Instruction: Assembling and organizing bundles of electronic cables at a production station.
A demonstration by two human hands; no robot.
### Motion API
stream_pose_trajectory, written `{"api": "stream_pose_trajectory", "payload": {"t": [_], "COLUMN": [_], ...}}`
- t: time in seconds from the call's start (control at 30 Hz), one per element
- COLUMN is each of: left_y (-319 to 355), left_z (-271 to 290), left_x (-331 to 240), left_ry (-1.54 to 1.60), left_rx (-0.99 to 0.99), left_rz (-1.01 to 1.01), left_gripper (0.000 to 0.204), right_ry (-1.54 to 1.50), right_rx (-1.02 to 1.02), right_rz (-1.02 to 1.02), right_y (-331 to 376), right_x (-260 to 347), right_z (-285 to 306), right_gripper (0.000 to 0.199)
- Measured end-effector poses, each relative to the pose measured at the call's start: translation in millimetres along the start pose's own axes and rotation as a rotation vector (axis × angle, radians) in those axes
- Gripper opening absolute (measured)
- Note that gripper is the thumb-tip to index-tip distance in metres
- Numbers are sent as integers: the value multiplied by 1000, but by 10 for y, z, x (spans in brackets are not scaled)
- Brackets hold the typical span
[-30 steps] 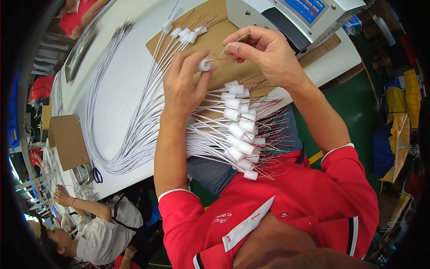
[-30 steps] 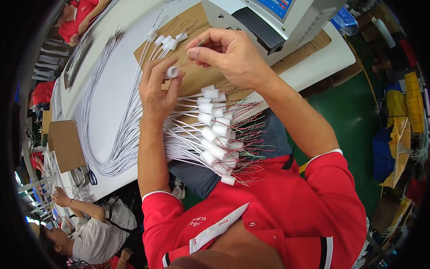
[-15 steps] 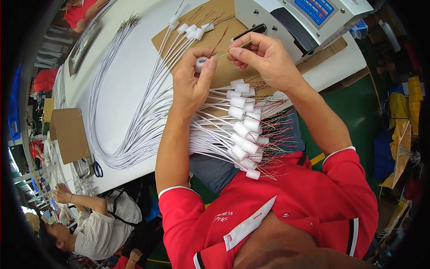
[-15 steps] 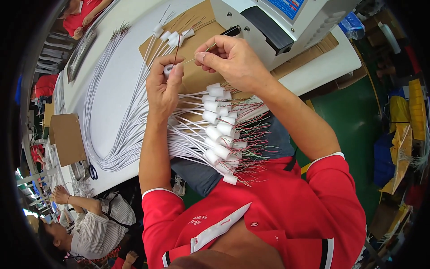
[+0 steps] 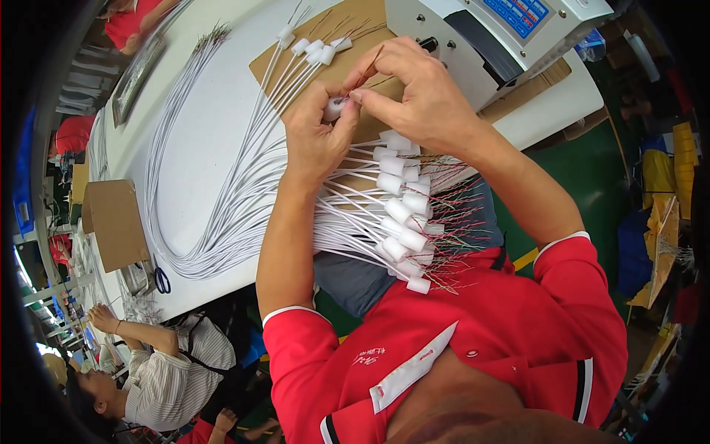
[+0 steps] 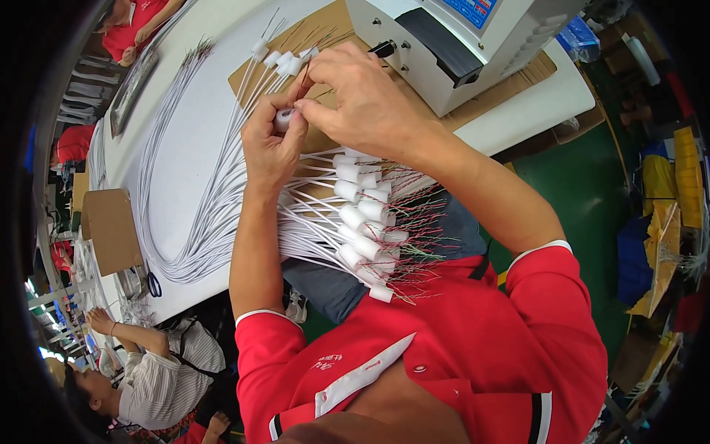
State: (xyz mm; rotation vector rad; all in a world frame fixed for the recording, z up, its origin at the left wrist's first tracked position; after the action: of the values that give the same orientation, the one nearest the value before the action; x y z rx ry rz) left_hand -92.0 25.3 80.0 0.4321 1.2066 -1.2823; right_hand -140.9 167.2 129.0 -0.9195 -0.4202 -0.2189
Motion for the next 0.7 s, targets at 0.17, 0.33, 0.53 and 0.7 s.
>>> {"api": "stream_pose_trajectory", "payload": {"t": [0.17, 0.33, 0.53, 0.7], "left_y": [-12, -20, -13, -20], "left_z": [-35, -78, -88, -120], "left_x": [65, 118, 83, 130], "left_ry": [17, 48, 0, 90], "left_rx": [56, 93, 113, 142], "left_rz": [65, 80, 136, 190], "left_gripper": [13, 13, 13, 15], "right_ry": [-3, 61, 73, -135], "right_rx": [26, 52, 20, -106], "right_rz": [1, 37, 32, -194], "right_y": [-17, -34, -26, 1], "right_x": [-15, 2, -52, -241], "right_z": [-54, -95, -77, 99], "right_gripper": [14, 14, 13, 12]}}
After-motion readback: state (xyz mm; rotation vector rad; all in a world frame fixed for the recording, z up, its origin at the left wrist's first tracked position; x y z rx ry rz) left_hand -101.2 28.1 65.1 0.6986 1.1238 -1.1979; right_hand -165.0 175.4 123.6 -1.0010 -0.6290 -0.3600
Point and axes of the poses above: each hand's wrist, its own y-axis away from the middle knuckle, its own z-axis out of the back of the hand, x = y × z, the point moved 9 cm from there along -y, towards the middle knuckle, and after that the axes turned 14 degrees about z, right-handed, at the moved point
